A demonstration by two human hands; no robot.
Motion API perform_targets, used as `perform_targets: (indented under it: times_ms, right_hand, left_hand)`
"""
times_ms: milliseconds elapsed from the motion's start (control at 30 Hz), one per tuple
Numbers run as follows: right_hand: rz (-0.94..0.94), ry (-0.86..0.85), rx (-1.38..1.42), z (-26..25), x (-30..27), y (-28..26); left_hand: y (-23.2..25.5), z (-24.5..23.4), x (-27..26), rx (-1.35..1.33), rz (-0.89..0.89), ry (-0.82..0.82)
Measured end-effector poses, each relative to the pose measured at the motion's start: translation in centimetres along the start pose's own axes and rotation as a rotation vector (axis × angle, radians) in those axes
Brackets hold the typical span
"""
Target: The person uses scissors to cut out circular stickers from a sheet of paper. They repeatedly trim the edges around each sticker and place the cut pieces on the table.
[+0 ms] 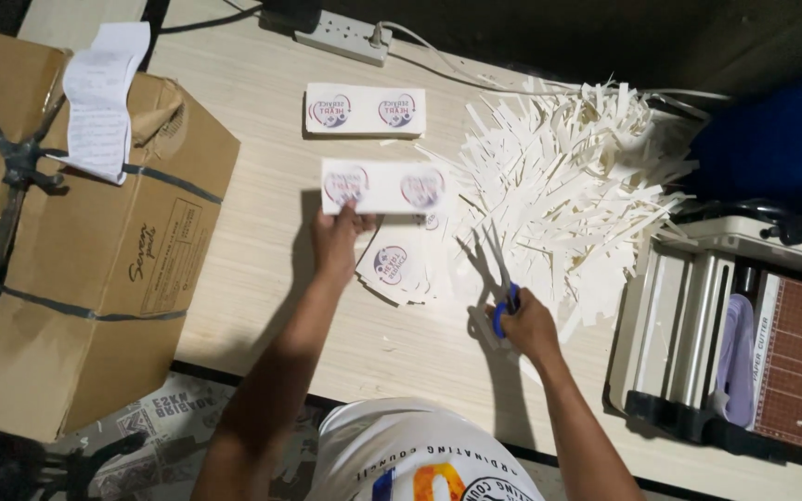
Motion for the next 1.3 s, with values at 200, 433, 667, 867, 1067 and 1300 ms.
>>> perform_targets:
  times_ms: [200,433,667,867,1067,1300]
  right_hand:
    - [-0.019,0.117,-0.140,0.2,-0.2,-0.3]
    - [-0.039,0.161,-0.115,-0.8,-1.2,-2.2]
    - [-0.004,0.115,-0.114,-0.4,-0.9,-1.8]
    - [-0.034,0.121,-0.102,-0.2,-0.6,-1.3]
    - [-0.041,0.126,-0.114,-0.3,-0.7,-1.7]
    - [0.009,0.080,-0.127,0.1,-0.5,-1.1]
  left_hand:
    - [-0.4,-0.9,9.7,0.005,0.051,0.070]
    - [-1.3,-0.7,17.4,-0.017,0.043,0.099]
    - [2.1,0.2,16.2,0.130,0.004,0.184]
    - [6.3,-0.3,9.2,0.849,0.286,0.373]
    - [4.0,6.6,-2.5,1.242,0.369,-0.246]
    - [1.3,10.5,-8.7,1.481,0.622,-0.524]
Point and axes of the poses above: each hand's wrist, its own x-axis towards the middle knuckle, its own z-axis out of the palm, y = z × x, the point moved 7 cm from there along x, towards the middle knuckle, and after that the axes turned 1 degree about x, right-handed, at the moved point
